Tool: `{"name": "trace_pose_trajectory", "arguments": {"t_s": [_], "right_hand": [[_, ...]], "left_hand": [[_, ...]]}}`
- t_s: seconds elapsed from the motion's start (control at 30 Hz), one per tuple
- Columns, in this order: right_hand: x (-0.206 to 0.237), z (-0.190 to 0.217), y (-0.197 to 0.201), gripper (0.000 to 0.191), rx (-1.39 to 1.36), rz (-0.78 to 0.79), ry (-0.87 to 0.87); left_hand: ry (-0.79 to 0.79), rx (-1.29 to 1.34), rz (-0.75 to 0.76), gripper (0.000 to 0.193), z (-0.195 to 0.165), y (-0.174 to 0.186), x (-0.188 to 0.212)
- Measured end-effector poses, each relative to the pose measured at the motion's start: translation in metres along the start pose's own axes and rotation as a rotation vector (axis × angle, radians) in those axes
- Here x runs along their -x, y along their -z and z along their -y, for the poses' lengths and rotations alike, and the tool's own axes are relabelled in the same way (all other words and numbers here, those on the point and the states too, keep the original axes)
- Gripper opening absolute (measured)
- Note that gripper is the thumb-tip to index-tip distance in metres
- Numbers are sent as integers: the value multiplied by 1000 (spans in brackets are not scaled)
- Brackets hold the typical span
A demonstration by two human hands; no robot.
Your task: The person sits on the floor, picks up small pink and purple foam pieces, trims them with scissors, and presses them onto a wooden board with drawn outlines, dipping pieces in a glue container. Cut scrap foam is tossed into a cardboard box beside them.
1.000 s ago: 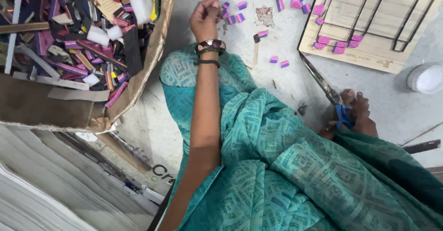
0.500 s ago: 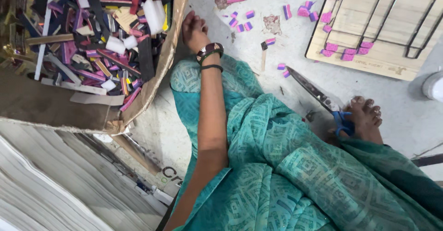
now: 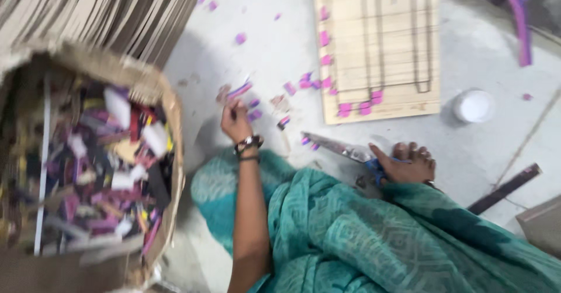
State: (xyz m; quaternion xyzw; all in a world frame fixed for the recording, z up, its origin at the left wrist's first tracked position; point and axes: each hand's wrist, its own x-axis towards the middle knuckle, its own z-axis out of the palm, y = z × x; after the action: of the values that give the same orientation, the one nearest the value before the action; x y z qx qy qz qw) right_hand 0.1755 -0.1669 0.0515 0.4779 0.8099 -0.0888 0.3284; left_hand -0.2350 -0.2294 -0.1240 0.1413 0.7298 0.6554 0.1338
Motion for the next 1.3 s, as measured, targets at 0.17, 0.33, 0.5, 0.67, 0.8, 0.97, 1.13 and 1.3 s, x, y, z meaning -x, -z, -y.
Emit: {"name": "trace_pose_trajectory", "arguments": {"t_s": [0.17,0.33,0.5,0.67,0.8,0.97,1.13,1.3], "right_hand": [[8,13,14,65,-80,-79,-123],[-6,7,-22,52,-205,-218,-247],[-10,-4,-26,50,-278,-28,-223],[-10,-23,20,63,-417,351,-153],[-18,-39,60,59,-415,509,-78],[-27,-54,77,57,-424,691,53],[-44,-56,82,75,-576,646,-291],[-55,-73,99,51,-460,961,81]], "left_hand": [[112,-82,70,8,-40,-34,12],[-293,-114,446,12,-100,-123,3],[-439,-173,784,7,-137,-274,2],[-511,-254,857,8,-145,-428,-5],[-632,-339,805,18,-145,-510,-23],[-723,-500,777,26,-138,-562,-35],[-619,-780,875,19,-120,-593,-51],[-811,-684,1033,23,-102,-600,-73]]}}
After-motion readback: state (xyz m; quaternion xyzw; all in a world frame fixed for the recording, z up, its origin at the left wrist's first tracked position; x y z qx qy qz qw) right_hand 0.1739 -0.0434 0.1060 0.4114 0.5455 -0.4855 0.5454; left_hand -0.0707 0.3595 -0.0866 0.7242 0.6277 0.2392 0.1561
